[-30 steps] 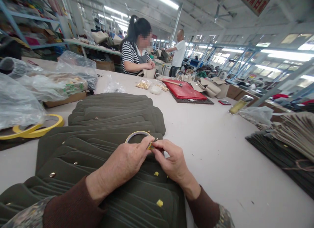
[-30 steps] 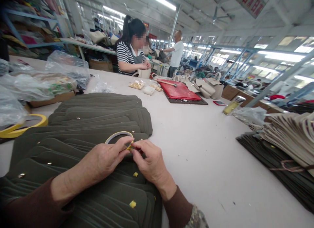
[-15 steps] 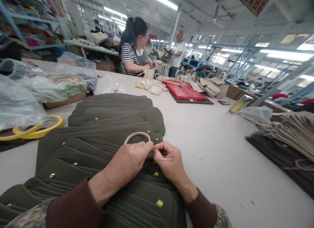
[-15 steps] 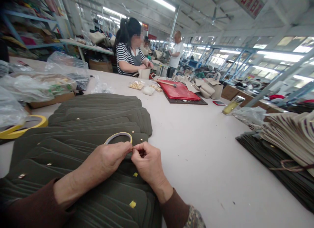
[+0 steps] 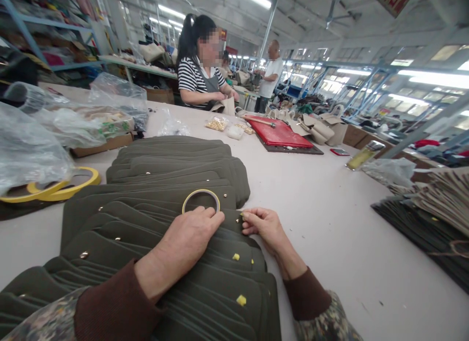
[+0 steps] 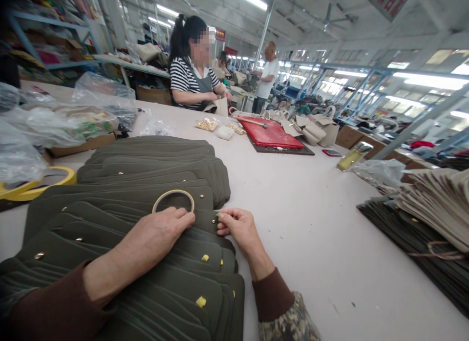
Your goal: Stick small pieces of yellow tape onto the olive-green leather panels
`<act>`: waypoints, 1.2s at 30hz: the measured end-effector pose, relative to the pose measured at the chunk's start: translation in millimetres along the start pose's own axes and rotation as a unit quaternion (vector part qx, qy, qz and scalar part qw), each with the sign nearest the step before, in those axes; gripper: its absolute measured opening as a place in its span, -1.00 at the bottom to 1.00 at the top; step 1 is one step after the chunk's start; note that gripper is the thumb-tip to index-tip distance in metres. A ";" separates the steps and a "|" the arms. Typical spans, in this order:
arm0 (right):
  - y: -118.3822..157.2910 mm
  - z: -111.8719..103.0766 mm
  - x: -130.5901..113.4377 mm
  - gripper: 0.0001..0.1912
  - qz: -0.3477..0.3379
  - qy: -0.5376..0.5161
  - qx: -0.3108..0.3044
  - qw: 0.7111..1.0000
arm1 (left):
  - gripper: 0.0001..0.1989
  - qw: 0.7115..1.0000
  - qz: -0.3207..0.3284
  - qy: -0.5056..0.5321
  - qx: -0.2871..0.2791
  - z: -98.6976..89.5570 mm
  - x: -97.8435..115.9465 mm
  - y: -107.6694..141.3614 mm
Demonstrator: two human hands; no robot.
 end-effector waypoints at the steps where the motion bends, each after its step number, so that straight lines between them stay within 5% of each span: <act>1: 0.3 0.1 1.1 -0.69 0.003 0.012 -0.007 1.000 | -0.84 1.000 -0.001 0.005 -0.007 0.4 0.7 0.5; 7: 4.2 4.4 3.2 -0.79 -0.047 0.170 -0.022 0.984 | -0.84 1.000 -0.006 0.021 -0.016 0.3 2.4 2.2; 15: 10.3 18.1 -6.5 -0.86 -0.168 0.352 0.032 0.920 | -0.84 0.999 -0.010 0.025 -0.017 2.9 -0.7 1.8; 20: 8.5 6.8 -5.9 -0.80 -0.145 0.341 0.067 0.927 | -0.83 0.999 -0.016 0.024 -0.016 1.8 -0.8 2.7; 25: 12.4 -1.6 3.3 -0.84 -0.074 0.256 0.011 0.964 | -0.82 1.000 -0.008 0.018 0.005 3.0 -1.1 3.3; 30: 17.3 11.4 -4.7 -0.83 -0.179 0.357 0.055 0.915 | -0.84 1.000 -0.004 0.013 0.013 5.2 -1.1 2.4; 36: 13.7 17.9 -8.0 -0.82 -0.174 0.405 0.037 0.897 | -0.85 0.999 0.001 0.025 0.026 1.0 -2.5 3.2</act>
Point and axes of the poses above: each hand's wrist, its own y-axis away from the middle knuckle, its own z-axis out of the palm, x = y × z, the point moved 4 cm from there along -y, towards the middle knuckle, and after that the axes turned 7 degrees about z, right-handed, at the moved point
